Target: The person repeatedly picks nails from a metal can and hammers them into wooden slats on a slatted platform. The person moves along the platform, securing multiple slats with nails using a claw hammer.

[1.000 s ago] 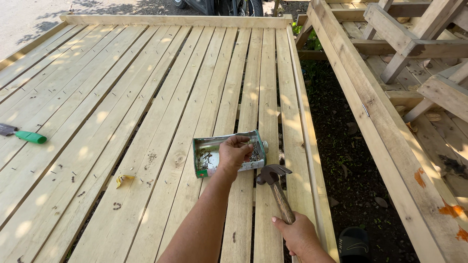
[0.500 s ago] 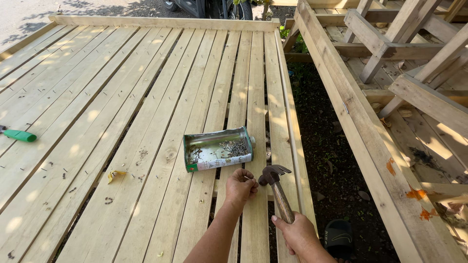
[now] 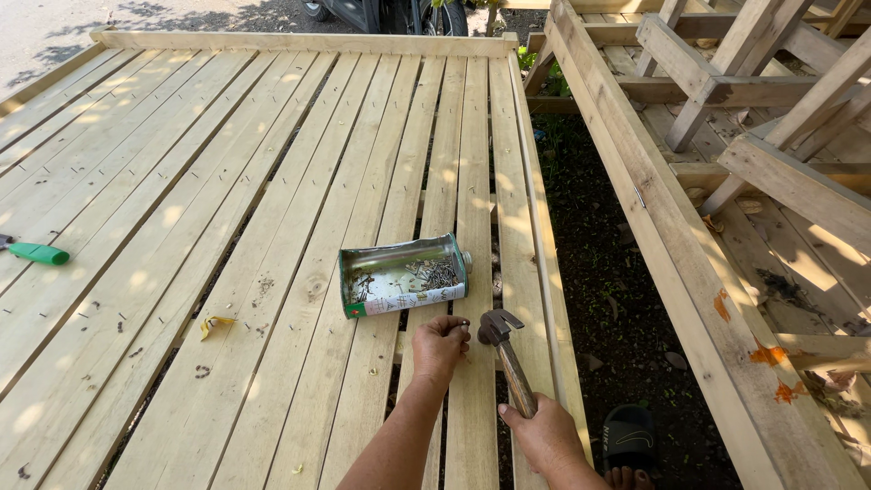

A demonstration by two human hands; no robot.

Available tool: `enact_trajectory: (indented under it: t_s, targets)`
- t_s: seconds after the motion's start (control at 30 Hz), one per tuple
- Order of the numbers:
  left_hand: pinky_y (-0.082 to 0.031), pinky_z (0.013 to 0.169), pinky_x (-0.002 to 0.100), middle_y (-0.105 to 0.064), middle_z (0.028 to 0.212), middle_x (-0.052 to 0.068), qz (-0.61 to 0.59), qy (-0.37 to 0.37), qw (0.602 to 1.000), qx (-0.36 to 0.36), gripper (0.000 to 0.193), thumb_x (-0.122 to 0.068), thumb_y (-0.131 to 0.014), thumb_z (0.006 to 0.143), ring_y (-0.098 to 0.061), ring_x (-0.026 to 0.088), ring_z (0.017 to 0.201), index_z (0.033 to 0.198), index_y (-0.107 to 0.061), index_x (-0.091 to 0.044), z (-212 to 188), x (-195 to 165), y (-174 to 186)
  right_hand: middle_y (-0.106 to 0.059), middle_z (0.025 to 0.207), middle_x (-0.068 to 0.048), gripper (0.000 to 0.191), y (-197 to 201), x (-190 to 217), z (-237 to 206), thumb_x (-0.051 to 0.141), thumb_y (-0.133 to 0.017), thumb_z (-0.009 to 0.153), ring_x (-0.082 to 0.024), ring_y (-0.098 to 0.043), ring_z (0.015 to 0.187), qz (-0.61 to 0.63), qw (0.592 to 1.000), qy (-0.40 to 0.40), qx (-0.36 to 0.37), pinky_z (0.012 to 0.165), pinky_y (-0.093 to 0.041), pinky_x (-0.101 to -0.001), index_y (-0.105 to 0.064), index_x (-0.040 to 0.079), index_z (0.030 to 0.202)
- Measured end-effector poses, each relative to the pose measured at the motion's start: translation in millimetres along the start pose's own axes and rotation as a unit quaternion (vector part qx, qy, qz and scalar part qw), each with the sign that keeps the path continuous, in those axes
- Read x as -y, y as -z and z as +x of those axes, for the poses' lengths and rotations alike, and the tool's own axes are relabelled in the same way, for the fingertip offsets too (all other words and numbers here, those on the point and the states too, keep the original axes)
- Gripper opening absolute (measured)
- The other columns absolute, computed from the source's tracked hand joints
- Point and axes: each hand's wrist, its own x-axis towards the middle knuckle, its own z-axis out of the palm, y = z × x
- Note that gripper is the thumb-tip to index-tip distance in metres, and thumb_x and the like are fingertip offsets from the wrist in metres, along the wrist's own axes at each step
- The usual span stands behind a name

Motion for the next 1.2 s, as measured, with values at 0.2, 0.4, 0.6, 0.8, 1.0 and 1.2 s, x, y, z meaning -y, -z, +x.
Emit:
enact_trajectory:
  t_s: [0.2,0.4,0.6,0.8,1.0,1.2]
  targets:
    - [-0.056,0.065,0.028,-0.078,0.088,0.008,0.080,-0.028,0.996,-0.040,0.011,-0.009,-0.075,0.090,-0.069,0.014,0.071,0.098,-0.079,-0.002,0,1,-1,-0.060,0.058,-0.005,0.039,1,3,-2,0.044,-0.074,0.093,-0.018,-0.057,0.041,-0.008,1.000,-0.004,0.002,0.041,-0.050,-0.0354,-0.068,0.006,0.099]
    - [-0.058,0.076,0.030,-0.077,0.093,0.002,0.156,-0.032,0.985,-0.071,0.009,-0.011,-0.076,0.087,-0.071,0.016,0.080,0.093,-0.082,-0.007,-9,13,-5,-0.060,0.061,-0.002,0.038,-1,2,-1,0.044,-0.073,0.094,-0.014,-0.055,0.042,-0.018,1.000,-0.015,0.013,0.043,-0.052,-0.0344,-0.068,0.007,0.101]
    - [-0.054,0.089,0.034,-0.073,0.101,0.000,0.254,-0.115,0.953,-0.117,0.010,-0.015,-0.077,0.083,-0.069,0.023,0.097,0.089,-0.083,-0.011,-13,21,-13,-0.060,0.061,-0.002,0.037,1,6,-6,0.044,-0.073,0.094,-0.015,-0.055,0.043,-0.028,0.999,-0.017,0.007,0.043,-0.051,-0.0330,-0.067,0.008,0.099]
    - [-0.054,0.089,0.037,-0.072,0.101,0.000,0.298,-0.194,0.926,-0.129,0.009,-0.015,-0.074,0.084,-0.068,0.025,0.099,0.089,-0.081,-0.013,-18,27,-15,-0.061,0.062,-0.003,0.037,3,9,-11,0.045,-0.072,0.095,-0.015,-0.058,0.045,-0.035,0.999,-0.019,0.007,0.046,-0.054,-0.0343,-0.068,0.008,0.098]
    - [-0.056,0.084,0.039,-0.071,0.103,0.000,0.309,-0.210,0.917,-0.140,0.010,-0.016,-0.071,0.085,-0.069,0.027,0.096,0.091,-0.079,-0.014,-22,27,-17,-0.063,0.064,-0.004,0.037,1,4,-6,0.045,-0.072,0.093,-0.017,-0.062,0.049,-0.054,0.998,-0.010,-0.006,0.053,-0.057,-0.0361,-0.068,0.008,0.098]
    - [-0.056,0.084,0.039,-0.070,0.106,-0.002,0.328,-0.200,0.914,-0.132,0.010,-0.017,-0.070,0.087,-0.069,0.026,0.097,0.094,-0.078,-0.015,-28,22,-19,-0.064,0.067,-0.003,0.038,1,0,-3,0.045,-0.071,0.094,-0.016,-0.063,0.055,-0.069,0.998,-0.011,-0.002,0.058,-0.058,-0.0361,-0.069,0.007,0.101]
